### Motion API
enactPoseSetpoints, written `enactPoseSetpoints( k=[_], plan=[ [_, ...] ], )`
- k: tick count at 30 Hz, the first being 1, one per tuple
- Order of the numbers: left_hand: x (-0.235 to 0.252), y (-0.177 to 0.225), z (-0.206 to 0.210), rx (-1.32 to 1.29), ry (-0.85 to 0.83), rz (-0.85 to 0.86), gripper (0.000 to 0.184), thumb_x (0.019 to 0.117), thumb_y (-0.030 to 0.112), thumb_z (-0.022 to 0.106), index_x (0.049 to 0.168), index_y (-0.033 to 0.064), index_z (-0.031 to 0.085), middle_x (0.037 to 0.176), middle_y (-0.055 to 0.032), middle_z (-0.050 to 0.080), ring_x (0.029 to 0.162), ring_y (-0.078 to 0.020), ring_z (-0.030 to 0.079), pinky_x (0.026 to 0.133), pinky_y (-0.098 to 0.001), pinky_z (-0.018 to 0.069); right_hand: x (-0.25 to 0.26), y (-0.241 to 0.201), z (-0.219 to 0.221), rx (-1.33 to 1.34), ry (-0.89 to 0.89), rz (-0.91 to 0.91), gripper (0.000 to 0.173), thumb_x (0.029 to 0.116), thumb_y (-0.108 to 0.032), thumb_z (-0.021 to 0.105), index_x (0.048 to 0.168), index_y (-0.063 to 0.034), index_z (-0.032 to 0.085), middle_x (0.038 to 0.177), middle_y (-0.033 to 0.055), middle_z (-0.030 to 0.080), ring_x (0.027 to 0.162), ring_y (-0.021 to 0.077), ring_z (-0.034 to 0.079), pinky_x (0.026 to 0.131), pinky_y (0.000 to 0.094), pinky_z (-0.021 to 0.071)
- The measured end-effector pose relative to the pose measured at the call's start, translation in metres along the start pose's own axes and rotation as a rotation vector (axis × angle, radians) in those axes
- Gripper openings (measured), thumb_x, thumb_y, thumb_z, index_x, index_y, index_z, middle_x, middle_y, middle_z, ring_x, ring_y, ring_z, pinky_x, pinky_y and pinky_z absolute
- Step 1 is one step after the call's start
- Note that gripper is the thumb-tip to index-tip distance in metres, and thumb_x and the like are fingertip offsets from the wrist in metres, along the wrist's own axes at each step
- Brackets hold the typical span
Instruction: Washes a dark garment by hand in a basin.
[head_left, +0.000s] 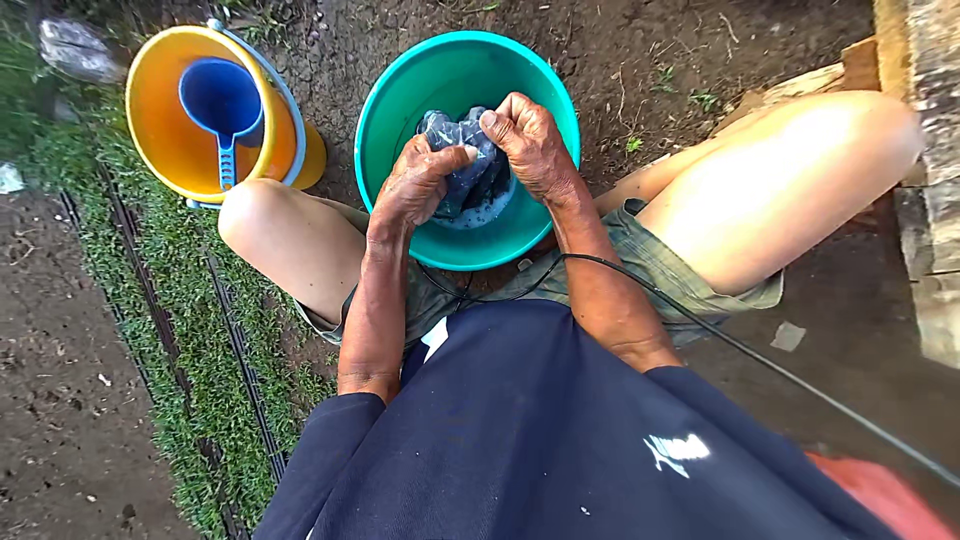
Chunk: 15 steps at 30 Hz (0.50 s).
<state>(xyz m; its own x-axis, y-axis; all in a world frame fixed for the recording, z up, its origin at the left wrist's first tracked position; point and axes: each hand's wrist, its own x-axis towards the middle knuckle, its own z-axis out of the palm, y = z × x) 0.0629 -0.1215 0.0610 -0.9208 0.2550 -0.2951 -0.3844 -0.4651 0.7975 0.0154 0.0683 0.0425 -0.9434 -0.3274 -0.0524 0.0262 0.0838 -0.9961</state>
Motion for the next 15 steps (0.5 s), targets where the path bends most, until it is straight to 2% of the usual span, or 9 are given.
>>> enactPoseSetpoints(
  k=[5,11,15],
  plan=[
    [0.002,-0.005,0.005,0.125,0.033,-0.037,0.037,0.0882,-0.001,0.071,0.122,-0.0035,0.055,0.106,-0.015,0.069,0.096,-0.0231,0.07,0.088,-0.0425,0.0603,-0.001,-0.004,0.008,-0.083,0.042,0.0,0.023,0.1041,-0.024,0.059,0.087,-0.0093,0.056,0.072,0.0006,0.053,0.066,0.011,0.054,0.063,0.0285,0.047],
    [0.006,-0.01,0.011,0.151,0.114,-0.056,0.025,0.0891,0.003,0.063,0.114,-0.0003,0.059,0.098,-0.0112,0.07,0.089,-0.0201,0.07,0.081,-0.0399,0.0604,-0.002,-0.006,0.01,-0.127,0.058,-0.021,0.023,0.1042,-0.024,0.059,0.087,-0.0095,0.057,0.072,0.0004,0.053,0.065,0.0105,0.054,0.063,0.0282,0.047],
    [0.006,-0.011,0.01,0.122,0.1,-0.049,0.029,0.0883,0.001,0.062,0.116,-0.0001,0.057,0.102,-0.0116,0.069,0.093,-0.0201,0.07,0.083,-0.0399,0.0601,-0.001,-0.007,0.008,-0.141,0.067,-0.011,0.023,0.1042,-0.025,0.059,0.087,-0.0098,0.056,0.072,0.0001,0.053,0.065,0.01,0.053,0.063,0.0275,0.0462]
  ],
)
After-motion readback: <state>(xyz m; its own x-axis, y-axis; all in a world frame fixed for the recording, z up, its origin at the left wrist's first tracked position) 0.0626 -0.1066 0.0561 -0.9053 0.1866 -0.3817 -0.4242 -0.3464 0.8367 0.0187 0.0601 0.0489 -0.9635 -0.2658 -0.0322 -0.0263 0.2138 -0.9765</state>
